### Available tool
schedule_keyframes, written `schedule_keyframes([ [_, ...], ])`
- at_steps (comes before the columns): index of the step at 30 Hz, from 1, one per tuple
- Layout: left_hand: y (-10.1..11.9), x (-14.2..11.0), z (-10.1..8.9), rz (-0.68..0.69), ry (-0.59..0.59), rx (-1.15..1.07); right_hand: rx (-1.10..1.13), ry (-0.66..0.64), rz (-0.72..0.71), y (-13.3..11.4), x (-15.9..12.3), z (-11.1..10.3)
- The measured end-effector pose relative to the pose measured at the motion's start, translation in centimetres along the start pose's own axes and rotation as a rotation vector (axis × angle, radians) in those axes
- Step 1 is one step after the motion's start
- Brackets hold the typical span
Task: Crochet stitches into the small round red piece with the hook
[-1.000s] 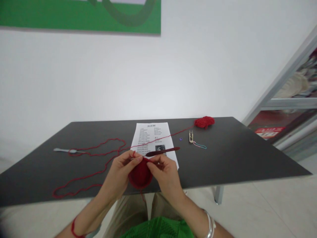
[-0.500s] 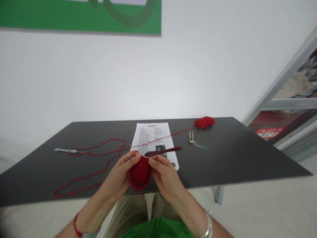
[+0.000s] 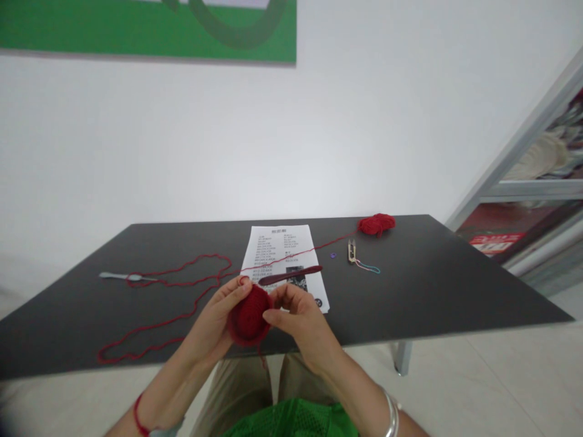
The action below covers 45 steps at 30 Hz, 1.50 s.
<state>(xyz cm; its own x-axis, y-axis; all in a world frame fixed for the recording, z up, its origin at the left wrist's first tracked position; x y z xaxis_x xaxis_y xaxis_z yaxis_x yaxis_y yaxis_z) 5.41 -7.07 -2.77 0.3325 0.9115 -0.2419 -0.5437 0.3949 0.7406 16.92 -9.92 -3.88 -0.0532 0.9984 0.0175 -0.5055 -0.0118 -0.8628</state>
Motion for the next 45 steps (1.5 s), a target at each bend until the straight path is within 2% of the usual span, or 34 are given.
schedule_keyframes([
  [3,0.0,-0.1,0.1,0.003,-0.007,-0.007,-0.017,-0.007,0.03,0.1,-0.2,-0.1],
  [18,-0.2,0.0,-0.1,-0.02,-0.015,-0.04,0.143,-0.008,0.004,0.0,-0.2,0.4],
  [24,0.1,-0.3,0.3,0.03,-0.003,-0.004,0.068,-0.004,-0.075,0.2,-0.1,0.1],
  [29,0.0,-0.8,0.7,0.028,-0.008,0.02,0.058,-0.011,-0.152,-0.6,0.3,1.0],
  [33,-0.1,-0.9,0.8,0.018,-0.004,-0.002,0.137,-0.042,-0.126,-1.0,0.3,1.8],
  [45,-0.2,-0.9,0.5,0.009,-0.002,-0.028,0.25,0.011,-0.04,-0.5,0.3,2.2],
])
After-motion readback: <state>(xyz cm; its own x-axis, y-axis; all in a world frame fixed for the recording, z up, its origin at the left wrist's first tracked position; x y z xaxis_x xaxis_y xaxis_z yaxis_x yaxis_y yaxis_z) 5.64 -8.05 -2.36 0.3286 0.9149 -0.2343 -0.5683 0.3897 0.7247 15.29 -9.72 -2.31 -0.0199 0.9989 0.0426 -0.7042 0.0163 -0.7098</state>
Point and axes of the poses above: each hand's wrist, its own x-axis towards the middle knuckle, its own z-axis out of the palm, y = z × x, the point moved 6 cm from there along x, towards the middle knuckle, and after that the axes turned 4 degrees about -z, right-handed, at the moved point
